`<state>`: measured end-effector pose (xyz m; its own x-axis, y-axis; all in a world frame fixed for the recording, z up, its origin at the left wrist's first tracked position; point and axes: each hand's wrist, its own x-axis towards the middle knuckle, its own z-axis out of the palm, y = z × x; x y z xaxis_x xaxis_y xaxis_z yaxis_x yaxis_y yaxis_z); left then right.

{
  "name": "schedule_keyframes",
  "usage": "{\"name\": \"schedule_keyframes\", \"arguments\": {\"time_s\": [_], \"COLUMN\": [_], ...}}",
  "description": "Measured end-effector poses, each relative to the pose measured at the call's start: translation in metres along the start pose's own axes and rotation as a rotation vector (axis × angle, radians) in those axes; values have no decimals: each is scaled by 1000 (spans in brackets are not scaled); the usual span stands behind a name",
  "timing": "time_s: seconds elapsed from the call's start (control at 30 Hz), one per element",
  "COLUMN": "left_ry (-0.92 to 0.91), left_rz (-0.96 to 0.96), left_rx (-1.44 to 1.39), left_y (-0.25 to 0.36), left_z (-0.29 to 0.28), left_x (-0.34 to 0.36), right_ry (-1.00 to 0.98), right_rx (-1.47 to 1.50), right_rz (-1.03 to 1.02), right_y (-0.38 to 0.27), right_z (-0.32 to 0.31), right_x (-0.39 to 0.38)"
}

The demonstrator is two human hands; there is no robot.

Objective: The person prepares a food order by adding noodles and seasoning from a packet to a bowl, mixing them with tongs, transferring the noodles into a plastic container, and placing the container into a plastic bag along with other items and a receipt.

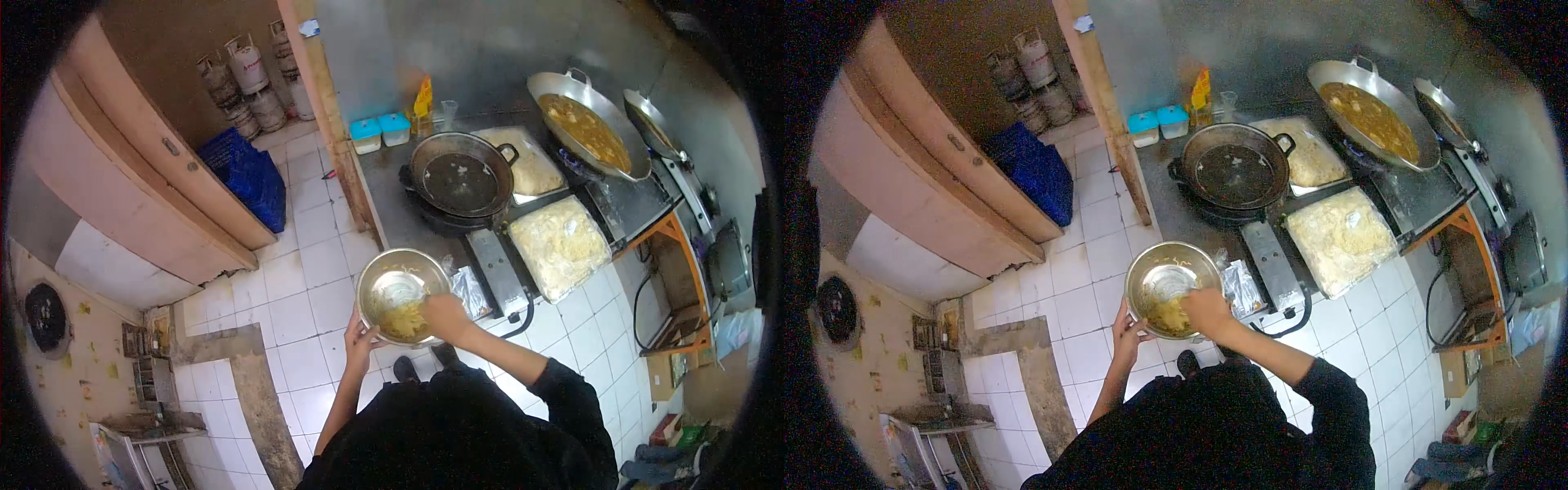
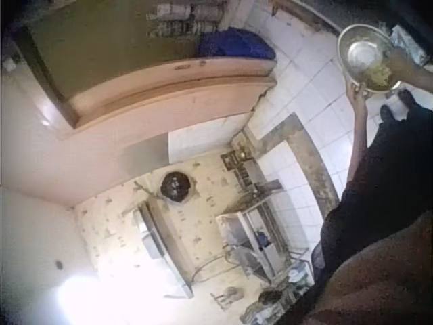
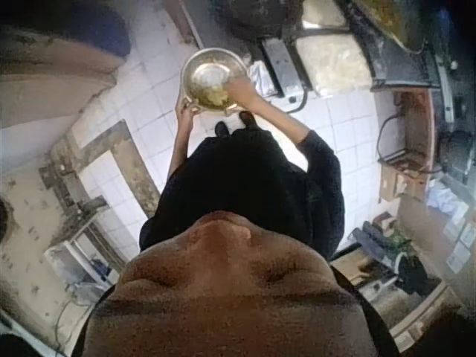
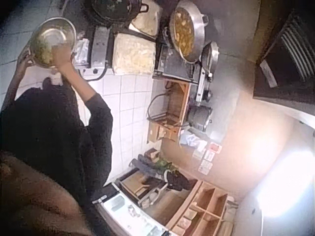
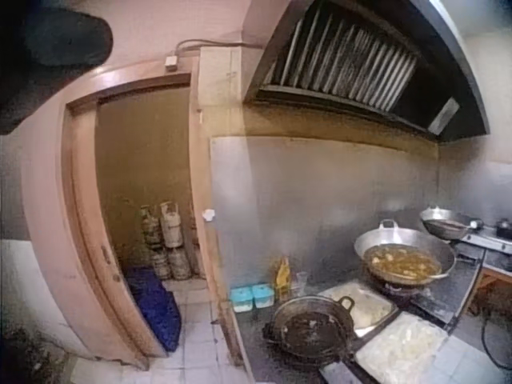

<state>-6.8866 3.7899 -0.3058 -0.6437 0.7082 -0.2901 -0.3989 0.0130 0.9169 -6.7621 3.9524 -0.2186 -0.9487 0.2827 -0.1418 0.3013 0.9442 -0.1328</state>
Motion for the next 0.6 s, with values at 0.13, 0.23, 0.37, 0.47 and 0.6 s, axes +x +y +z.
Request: {"name": "schedule_keyframes", "arguments": {"time_s": [0.13, 0.23, 0.37, 0.47, 0.6], "left_ry": [-41, -33, -2, 13, -25], "left_rz": [-7, 46, 52, 69, 68], "left_rx": [8, 26, 7, -38, 7], "left_y": [2, 5, 0, -2, -2], "left_z": [5, 4, 3, 3, 7], "left_x": [-1, -1, -6, -6, -9], "right_ry": [253, 260, 122, 66, 271], "right_rx": [18, -10, -44, 17, 85], "right_rz": [22, 218, 372, 303, 186], "right_y": [13, 19, 3, -25, -9], "right_z": [13, 21, 28, 12, 30], "right_x": [38, 37, 10, -7, 15]}}
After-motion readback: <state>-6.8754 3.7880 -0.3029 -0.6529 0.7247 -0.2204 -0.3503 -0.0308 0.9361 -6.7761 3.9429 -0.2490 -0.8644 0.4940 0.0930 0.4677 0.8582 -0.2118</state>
